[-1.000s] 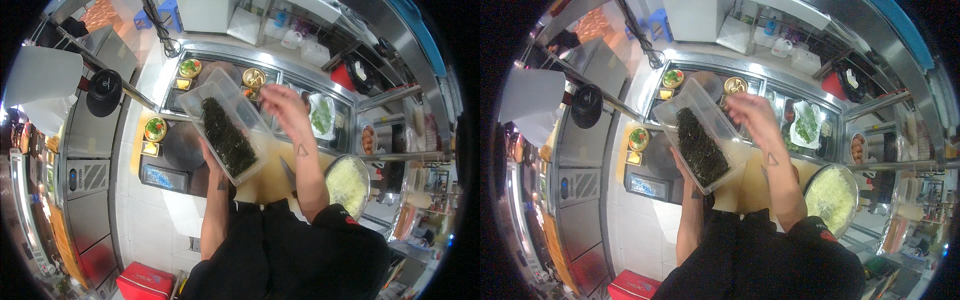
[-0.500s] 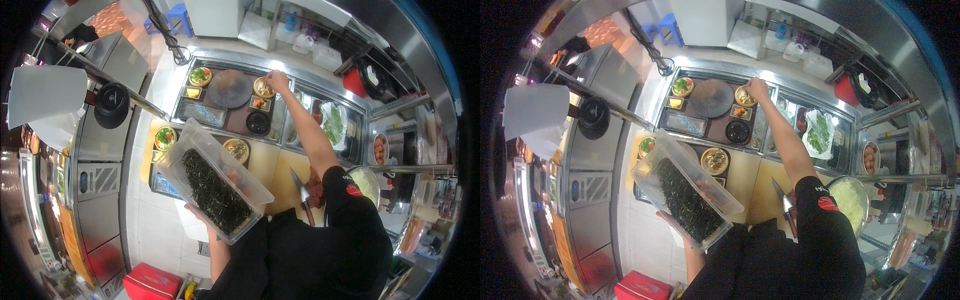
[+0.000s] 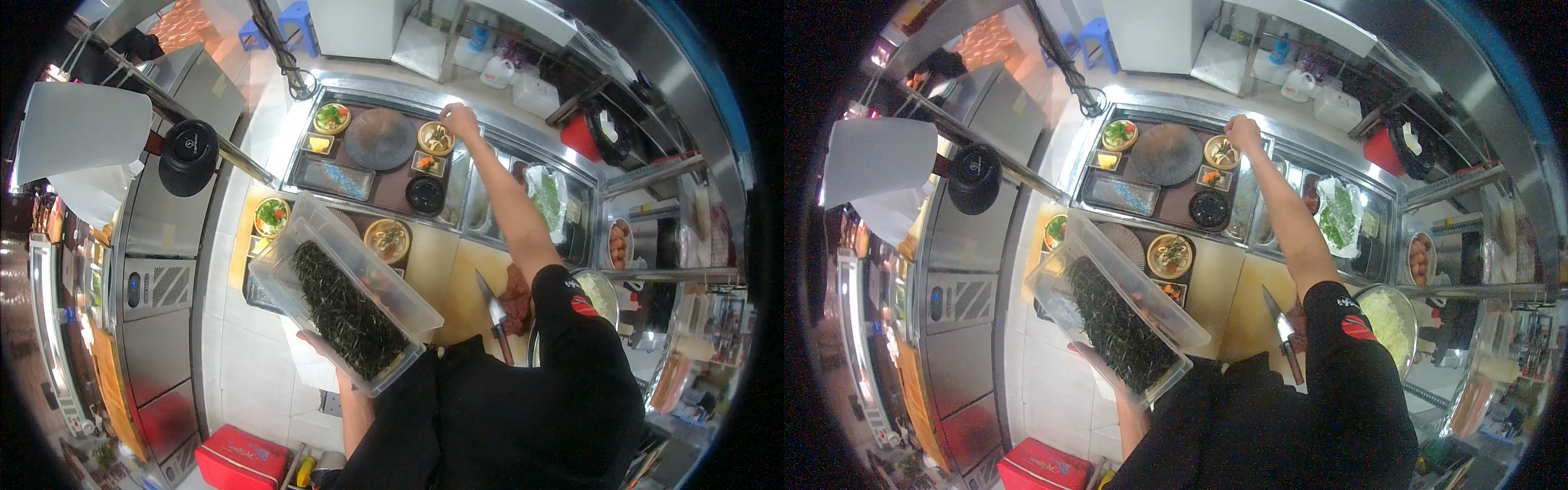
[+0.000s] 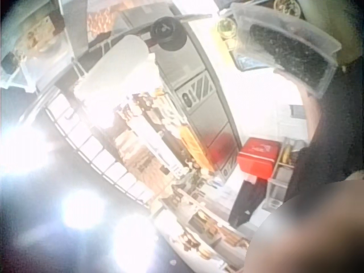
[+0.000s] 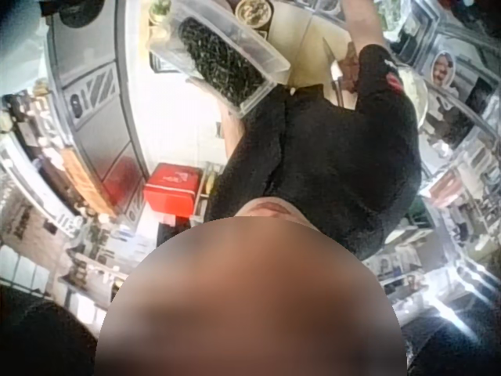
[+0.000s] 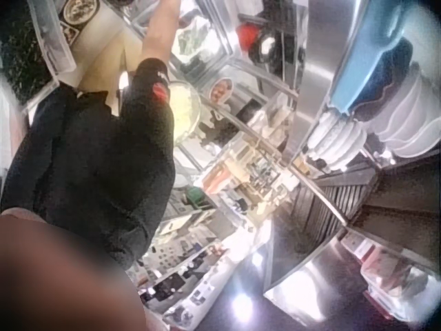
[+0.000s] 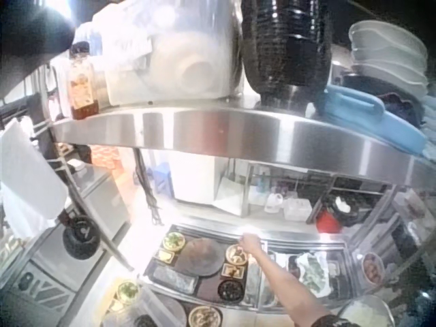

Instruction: The person assembles a dish by placing fried items into a bowl, then adds shredded cabbage, seaweed, and fried onions from containers. The person uses chopsticks to transfer items and arranges them in the bowl.

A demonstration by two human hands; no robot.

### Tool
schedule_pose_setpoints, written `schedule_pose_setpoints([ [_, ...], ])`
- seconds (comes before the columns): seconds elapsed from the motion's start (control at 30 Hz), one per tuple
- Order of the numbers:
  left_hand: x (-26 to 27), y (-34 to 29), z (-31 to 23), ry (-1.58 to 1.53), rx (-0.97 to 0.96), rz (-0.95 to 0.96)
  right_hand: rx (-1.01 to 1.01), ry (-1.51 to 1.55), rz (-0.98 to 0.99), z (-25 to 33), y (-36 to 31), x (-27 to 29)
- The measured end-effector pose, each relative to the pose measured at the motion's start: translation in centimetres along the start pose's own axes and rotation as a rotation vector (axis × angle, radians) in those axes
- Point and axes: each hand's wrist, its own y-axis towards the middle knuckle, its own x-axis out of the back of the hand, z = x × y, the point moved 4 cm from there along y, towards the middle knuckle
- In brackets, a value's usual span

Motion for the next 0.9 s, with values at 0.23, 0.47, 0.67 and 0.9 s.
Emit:
schedule_pose_setpoints([
  [0.23, -2.0, 0.4, -0.1, -0.126, 0.031, 0.138, -0.068, 0.022, -0.023, 2.3, -2.2, 1.1],
  [0.47, -1.8, 0.7, 0.4, -0.225, 0.183, 0.197, -0.096, 0.188, -0.080, 3.9, -7.2, 4.7],
  [0.67, 0.2, 1.6, 3.1, -0.118, 0.312, 0.193, -0.051, 1.127, 0.693, 14.0, -33.7, 7.1],
  [0.9, -0.7, -2.3, 11.8, 0.186, 0.503, 0.370, 0.023, 1.077, -0.018, 14.2, -54.4, 16.9],
])
